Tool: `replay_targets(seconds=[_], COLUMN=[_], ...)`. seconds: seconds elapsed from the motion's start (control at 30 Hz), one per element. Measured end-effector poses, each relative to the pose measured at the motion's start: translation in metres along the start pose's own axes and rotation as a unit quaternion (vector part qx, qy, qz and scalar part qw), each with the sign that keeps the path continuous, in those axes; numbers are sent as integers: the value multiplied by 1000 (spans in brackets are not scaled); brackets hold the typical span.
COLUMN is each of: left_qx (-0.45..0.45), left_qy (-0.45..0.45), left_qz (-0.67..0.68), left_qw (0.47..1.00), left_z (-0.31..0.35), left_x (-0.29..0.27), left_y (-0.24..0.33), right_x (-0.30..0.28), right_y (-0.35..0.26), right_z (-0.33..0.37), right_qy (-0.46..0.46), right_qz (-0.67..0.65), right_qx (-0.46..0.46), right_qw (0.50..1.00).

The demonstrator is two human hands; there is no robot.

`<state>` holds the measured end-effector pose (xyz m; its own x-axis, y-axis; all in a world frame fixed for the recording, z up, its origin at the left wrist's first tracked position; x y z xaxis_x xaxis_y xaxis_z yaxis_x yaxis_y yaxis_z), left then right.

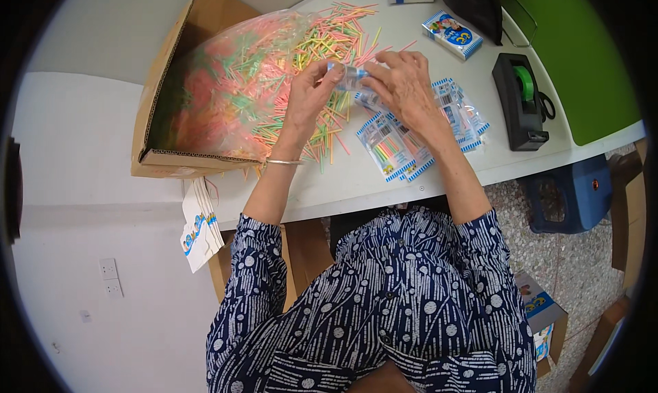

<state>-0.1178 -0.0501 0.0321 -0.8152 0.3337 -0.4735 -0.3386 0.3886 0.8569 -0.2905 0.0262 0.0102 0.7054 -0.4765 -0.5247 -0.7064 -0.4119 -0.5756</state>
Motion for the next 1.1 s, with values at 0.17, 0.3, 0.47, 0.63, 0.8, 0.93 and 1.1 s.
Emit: replay_targets(seconds=[0.17,0.3,0.47,0.63,0.8,0.93,1.1], left_qx=[-46,-11,18,18,57,41,17], left_qy=[-65,-50,-64,-68,-40,-46,-20], left_qz=[87,44,-7,-111,-158,-223,-168], left_qw=[993,998,998,991,985,973,986], left_z=[9,19,19,19,21,24,27], left_x=[-15,-26,-37,-43,-39,-41,-48], left_y=[12,20,19,20,18,17,17], right_x=[5,4,3,10,16,21,13], right_y=[-6,-11,-18,-27,-25,-26,-18], right_z=[4,-6,-13,-13,-8,-4,-1], right_qy=[-33,-73,-155,-110,-109,-91,-48], right_qz=[-139,-248,-303,-310,-294,-267,-241], right_qx=[96,142,162,158,154,97,89], right_qw=[985,955,926,931,937,955,965])
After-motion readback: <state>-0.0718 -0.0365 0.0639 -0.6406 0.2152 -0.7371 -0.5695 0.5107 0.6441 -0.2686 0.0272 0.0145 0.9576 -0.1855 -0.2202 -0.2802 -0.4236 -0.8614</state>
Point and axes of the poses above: each hand's wrist, its own z-axis away from the middle knuckle, its own x-axis out of the palm, y = z × x, the point moved 1 cm from there along -z, towards the middle knuckle, and after that the axes turned 11 degrees about -z, right-handed, at the moved point
